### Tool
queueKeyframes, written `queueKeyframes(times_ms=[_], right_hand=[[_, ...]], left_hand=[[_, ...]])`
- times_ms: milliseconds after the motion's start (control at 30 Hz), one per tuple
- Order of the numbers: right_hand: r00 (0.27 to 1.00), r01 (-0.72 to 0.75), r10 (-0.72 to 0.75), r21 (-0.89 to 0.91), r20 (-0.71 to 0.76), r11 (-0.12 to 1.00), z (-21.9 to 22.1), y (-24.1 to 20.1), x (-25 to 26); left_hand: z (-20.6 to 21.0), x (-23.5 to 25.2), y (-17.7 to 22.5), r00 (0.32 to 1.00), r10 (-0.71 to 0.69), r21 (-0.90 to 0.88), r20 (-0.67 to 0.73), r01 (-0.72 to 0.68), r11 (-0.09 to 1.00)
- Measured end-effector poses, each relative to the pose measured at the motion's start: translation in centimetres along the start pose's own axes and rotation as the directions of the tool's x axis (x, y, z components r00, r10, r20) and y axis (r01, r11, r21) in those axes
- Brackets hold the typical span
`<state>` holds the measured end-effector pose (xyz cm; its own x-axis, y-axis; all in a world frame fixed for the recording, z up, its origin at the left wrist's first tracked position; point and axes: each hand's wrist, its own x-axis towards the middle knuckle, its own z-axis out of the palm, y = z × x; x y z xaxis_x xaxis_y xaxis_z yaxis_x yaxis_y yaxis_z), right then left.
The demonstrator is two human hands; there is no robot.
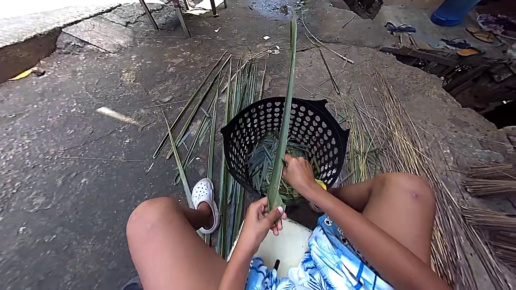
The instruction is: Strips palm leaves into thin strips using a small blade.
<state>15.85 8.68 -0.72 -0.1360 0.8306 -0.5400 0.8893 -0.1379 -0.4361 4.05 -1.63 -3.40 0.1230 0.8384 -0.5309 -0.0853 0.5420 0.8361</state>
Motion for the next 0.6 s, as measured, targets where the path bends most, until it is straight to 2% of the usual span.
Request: queueKeyframes(times_ms=[67, 200, 333, 467, 600], right_hand=[[1.0, -0.016, 0.016, 0.023, -0.021, 1.0, -0.2, 0.6, 0.4], [0.999, 0.015, -0.016, 0.031, 0.029, 0.999, 0.1, 0.4, -0.2], [0.999, -0.022, 0.024, 0.061, -0.03, 0.998, -0.7, 1.0, 0.6], [0.998, 0.035, -0.037, 0.035, 0.047, 0.999, -0.2, 0.4, -0.9], [1.0, -0.004, 0.004, -0.014, 0.011, 1.0, -0.4, -0.4, 0.0]], left_hand=[[0.0, -0.2, -0.3, 1.0, -0.011, -0.03, 0.017, 0.012, 0.999], [-0.4, 0.1, -0.5, 0.999, 0.006, -0.088, 0.049, -0.002, 0.996], [-0.5, -0.2, -0.9, 0.997, -0.009, -0.13, 0.082, 0.02, 0.991], [-0.9, 0.0, -0.7, 0.993, -0.008, -0.161, 0.114, 0.027, 0.987], [-0.3, 0.5, 0.1, 0.999, -0.007, -0.211, 0.053, 0.018, 0.977]])
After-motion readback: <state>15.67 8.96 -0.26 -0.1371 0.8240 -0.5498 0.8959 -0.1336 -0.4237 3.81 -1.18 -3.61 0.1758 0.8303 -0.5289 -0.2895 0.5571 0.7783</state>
